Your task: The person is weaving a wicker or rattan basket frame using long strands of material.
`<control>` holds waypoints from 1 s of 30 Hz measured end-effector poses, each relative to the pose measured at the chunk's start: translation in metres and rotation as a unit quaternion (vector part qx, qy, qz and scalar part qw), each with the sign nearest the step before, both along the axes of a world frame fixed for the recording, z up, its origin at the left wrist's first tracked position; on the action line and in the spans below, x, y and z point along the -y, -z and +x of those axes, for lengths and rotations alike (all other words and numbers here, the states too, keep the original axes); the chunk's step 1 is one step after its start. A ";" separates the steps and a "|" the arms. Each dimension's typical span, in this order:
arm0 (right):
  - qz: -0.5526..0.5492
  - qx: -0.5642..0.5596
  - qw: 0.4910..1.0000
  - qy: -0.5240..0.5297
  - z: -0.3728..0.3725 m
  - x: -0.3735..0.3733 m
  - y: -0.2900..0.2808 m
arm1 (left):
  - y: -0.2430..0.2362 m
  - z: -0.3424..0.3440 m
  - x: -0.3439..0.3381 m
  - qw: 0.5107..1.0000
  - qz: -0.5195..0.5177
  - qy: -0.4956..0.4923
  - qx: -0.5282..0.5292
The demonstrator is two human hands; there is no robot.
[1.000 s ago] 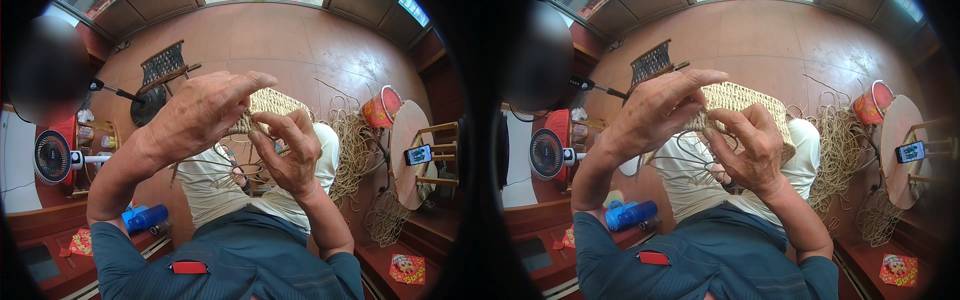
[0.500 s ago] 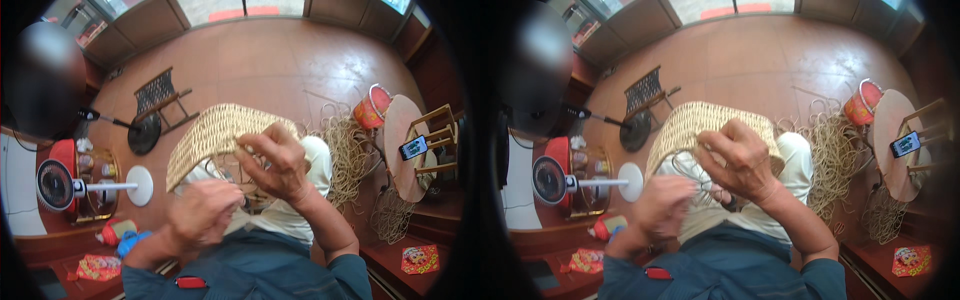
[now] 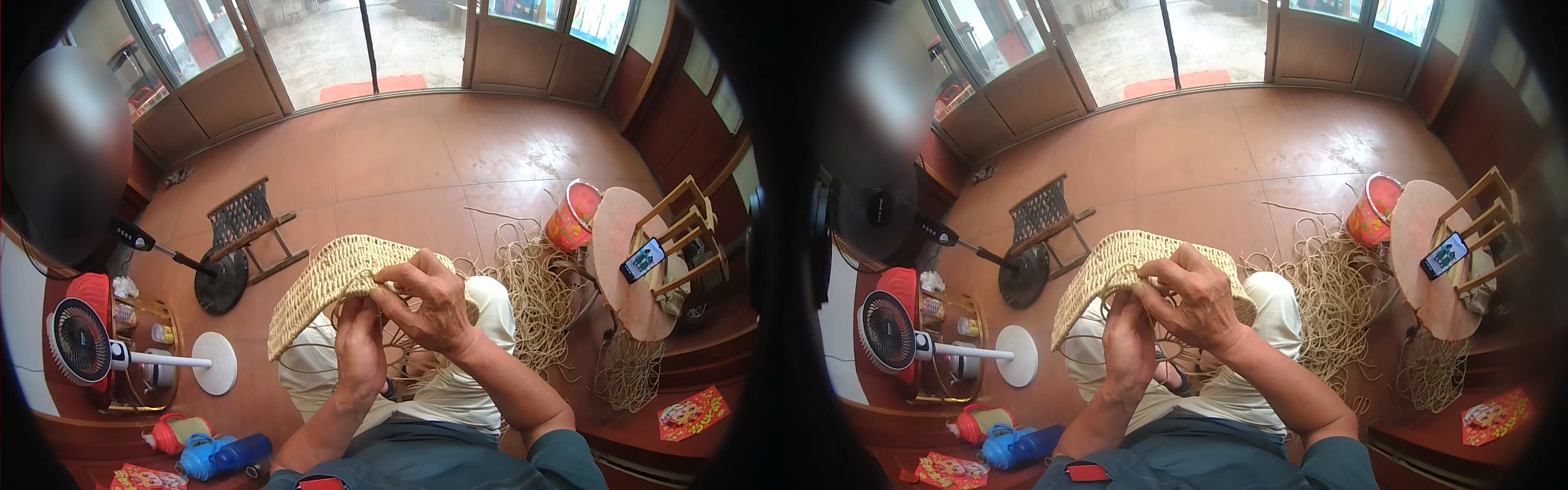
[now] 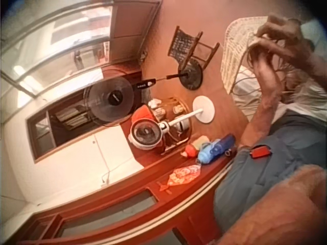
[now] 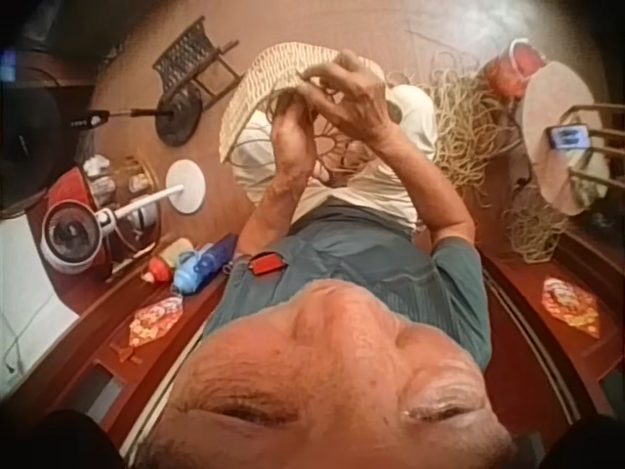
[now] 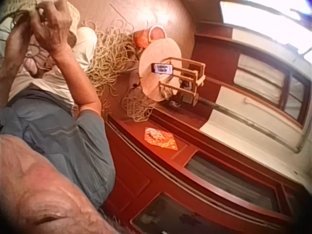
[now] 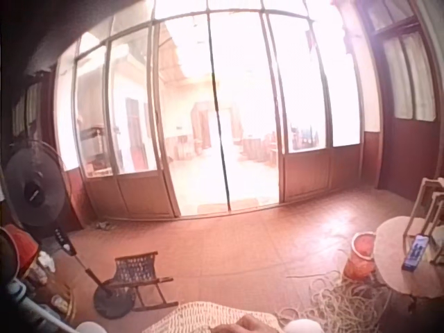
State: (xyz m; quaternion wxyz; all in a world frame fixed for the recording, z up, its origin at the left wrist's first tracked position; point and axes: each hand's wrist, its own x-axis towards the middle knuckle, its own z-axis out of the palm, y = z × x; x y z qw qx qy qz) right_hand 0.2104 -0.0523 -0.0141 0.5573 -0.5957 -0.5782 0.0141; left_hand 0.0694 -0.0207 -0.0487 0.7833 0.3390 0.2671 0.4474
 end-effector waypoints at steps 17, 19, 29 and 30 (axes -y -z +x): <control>-0.022 -0.015 1.000 -0.016 0.001 0.001 0.008 | 0.007 0.001 -0.014 0.993 -0.020 0.013 0.116; -0.003 0.043 0.999 -0.015 0.005 0.002 0.003 | 0.011 0.002 -0.016 0.993 -0.033 0.021 0.108; -0.043 -0.024 0.999 -0.020 0.000 0.001 -0.004 | 0.002 0.007 -0.015 0.994 -0.045 0.017 0.101; -0.047 -0.023 0.998 -0.022 -0.001 0.002 -0.003 | 0.002 0.006 -0.014 0.994 -0.044 0.014 0.103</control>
